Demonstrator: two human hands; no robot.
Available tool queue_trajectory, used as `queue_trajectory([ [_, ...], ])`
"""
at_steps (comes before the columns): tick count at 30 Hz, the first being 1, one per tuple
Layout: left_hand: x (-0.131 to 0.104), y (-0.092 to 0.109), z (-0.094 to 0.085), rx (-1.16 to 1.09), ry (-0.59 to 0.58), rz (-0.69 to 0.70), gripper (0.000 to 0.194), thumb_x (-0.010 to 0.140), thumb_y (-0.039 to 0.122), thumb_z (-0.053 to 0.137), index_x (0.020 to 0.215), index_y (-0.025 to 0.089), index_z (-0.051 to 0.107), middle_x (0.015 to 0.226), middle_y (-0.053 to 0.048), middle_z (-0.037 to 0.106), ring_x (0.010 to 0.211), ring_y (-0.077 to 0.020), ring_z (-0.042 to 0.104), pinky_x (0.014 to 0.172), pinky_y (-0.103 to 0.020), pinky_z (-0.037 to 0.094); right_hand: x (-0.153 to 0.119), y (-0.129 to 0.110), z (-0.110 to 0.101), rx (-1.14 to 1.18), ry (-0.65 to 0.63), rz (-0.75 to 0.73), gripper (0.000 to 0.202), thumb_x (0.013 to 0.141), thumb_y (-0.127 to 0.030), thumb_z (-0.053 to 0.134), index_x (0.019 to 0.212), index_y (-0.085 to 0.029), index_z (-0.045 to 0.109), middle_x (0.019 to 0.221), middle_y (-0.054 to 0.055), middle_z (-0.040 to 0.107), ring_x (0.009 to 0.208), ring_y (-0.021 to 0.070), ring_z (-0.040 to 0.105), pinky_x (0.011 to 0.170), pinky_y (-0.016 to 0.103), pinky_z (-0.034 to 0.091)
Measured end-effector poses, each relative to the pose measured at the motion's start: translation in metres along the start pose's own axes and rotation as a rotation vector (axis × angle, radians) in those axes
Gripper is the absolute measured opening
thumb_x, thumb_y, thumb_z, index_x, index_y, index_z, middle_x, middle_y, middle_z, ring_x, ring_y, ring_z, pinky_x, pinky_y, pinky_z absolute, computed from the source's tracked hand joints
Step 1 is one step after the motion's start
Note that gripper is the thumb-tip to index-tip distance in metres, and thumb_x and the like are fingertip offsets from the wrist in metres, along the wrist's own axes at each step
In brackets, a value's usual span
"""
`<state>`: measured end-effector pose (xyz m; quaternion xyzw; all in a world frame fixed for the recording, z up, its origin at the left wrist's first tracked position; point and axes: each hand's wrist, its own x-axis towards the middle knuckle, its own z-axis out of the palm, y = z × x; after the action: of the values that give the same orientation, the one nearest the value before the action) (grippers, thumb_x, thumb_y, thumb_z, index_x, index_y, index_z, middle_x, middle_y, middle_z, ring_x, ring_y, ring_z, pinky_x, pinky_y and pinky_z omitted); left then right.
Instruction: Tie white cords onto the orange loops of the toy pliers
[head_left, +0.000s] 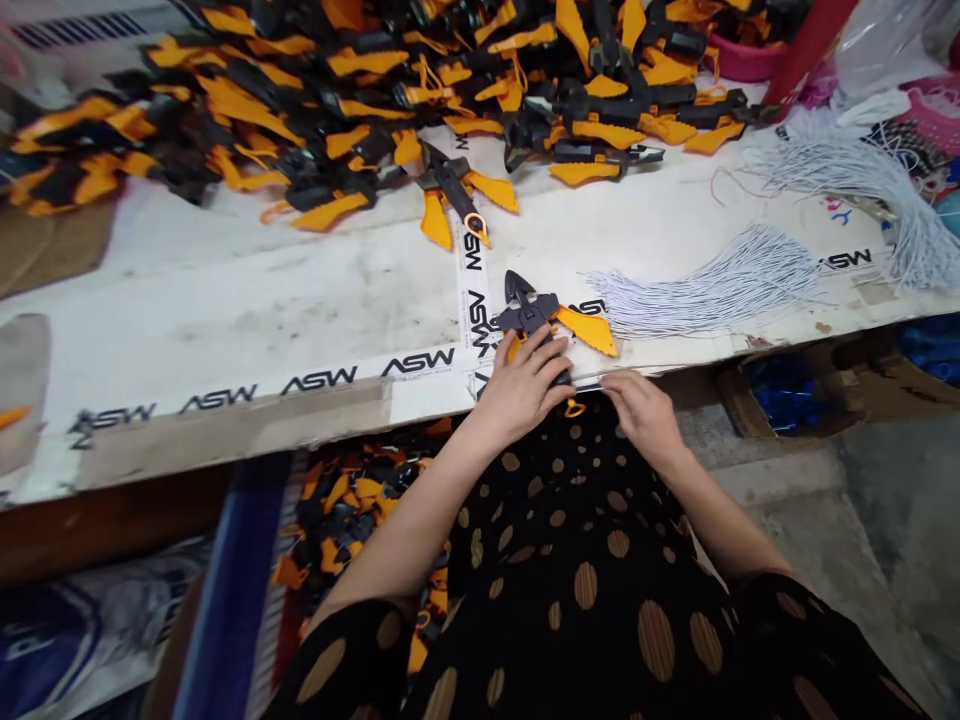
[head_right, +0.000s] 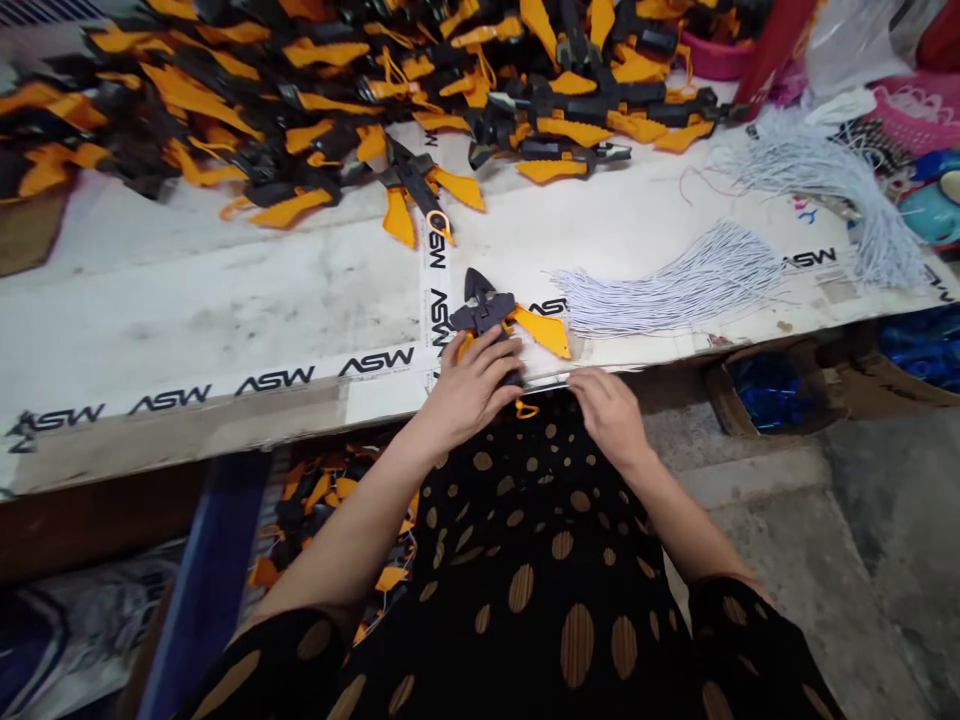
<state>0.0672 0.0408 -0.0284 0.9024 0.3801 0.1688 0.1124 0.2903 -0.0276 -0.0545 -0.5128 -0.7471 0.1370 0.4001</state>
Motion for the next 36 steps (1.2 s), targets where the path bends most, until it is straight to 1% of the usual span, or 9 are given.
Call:
queue_trajectory([
  [3,-0.012,-0.008,-0.004,-0.036,-0.003,-0.038,0.030,0.101,0.041,0.052,0.122,0.023,0.063,0.146,-0.010,0.059,0.152,-0.0321,0.034,0.124,-0.063,0.016,-0.005,0.006,-0.028,-0.067,0.124,0.010,0.018,0.102,-0.018,0.053,0.110,-0.025,0.067,0.108,0.011,0.075,0.103,0.0240,0.069,0.093,0.040,0.053],
  [6,-0.019,-0.003,-0.015,-0.120,0.034,-0.053,0.032,0.103,0.039,0.047,0.125,0.022,0.061,0.148,-0.011,0.057,0.150,-0.0302,0.037,0.124,-0.061,0.015,-0.006,0.001,-0.037,-0.060,0.131,-0.013,0.018,0.100,-0.017,0.056,0.109,-0.027,0.068,0.107,0.010,0.076,0.101,0.0241,0.070,0.091,0.041,0.052],
  [9,-0.012,0.014,-0.023,-0.279,0.073,-0.101,0.033,0.103,0.038,0.047,0.128,0.022,0.062,0.136,-0.011,0.067,0.134,-0.0270,0.056,0.120,-0.056,0.027,-0.003,-0.015,-0.019,0.020,0.049,-0.222,0.019,0.100,-0.018,0.057,0.111,-0.028,0.069,0.107,0.005,0.077,0.098,0.0190,0.070,0.086,0.035,0.052],
  [12,0.003,0.029,-0.027,-0.541,0.008,-0.206,0.039,0.098,0.042,0.057,0.130,0.019,0.062,0.112,-0.009,0.077,0.104,-0.0235,0.071,0.101,-0.043,0.049,0.005,-0.032,0.011,0.074,-0.045,-0.458,0.021,0.102,-0.019,0.053,0.112,-0.027,0.070,0.107,0.002,0.077,0.098,0.0164,0.068,0.084,0.032,0.050],
  [16,0.021,0.030,-0.025,-0.648,-0.034,-0.315,0.034,0.093,0.041,0.063,0.117,0.018,0.071,0.089,-0.005,0.079,0.080,-0.0200,0.073,0.076,-0.032,0.054,0.012,-0.042,0.038,0.093,-0.078,-0.521,0.020,0.103,-0.019,0.053,0.108,-0.023,0.071,0.104,0.002,0.077,0.094,0.0162,0.066,0.083,0.031,0.050],
  [21,0.030,0.015,-0.016,-0.235,0.062,-0.160,0.021,0.095,0.034,0.062,0.102,0.022,0.077,0.095,-0.006,0.079,0.089,-0.0228,0.069,0.085,-0.040,0.048,0.006,-0.030,0.037,0.101,-0.161,-0.406,0.025,0.101,-0.017,0.050,0.116,-0.024,0.070,0.113,0.006,0.074,0.097,0.0168,0.066,0.085,0.032,0.052],
  [25,0.034,0.009,-0.009,0.004,0.092,-0.040,0.021,0.099,0.032,0.057,0.100,0.022,0.076,0.086,-0.006,0.076,0.085,-0.0239,0.063,0.083,-0.041,0.042,-0.002,-0.010,0.020,0.116,-0.096,-0.308,0.038,0.096,-0.010,0.047,0.126,-0.024,0.066,0.124,0.009,0.070,0.108,0.0185,0.066,0.091,0.035,0.055],
  [31,0.043,0.012,-0.006,0.093,0.073,0.039,0.021,0.101,0.025,0.051,0.097,0.023,0.071,0.085,-0.006,0.072,0.086,-0.0257,0.057,0.084,-0.044,0.036,0.013,0.012,0.003,0.108,0.083,0.073,0.034,0.100,-0.015,0.045,0.127,-0.022,0.064,0.125,0.011,0.067,0.117,0.0201,0.065,0.099,0.035,0.056],
  [36,0.049,0.016,-0.002,0.178,0.088,0.070,0.020,0.100,0.025,0.051,0.092,0.021,0.068,0.080,-0.006,0.067,0.083,-0.0254,0.056,0.083,-0.043,0.036,0.031,0.013,0.007,-0.029,-0.003,0.189,0.034,0.098,-0.016,0.046,0.127,-0.018,0.063,0.128,0.013,0.067,0.111,0.0237,0.067,0.093,0.035,0.057],
])
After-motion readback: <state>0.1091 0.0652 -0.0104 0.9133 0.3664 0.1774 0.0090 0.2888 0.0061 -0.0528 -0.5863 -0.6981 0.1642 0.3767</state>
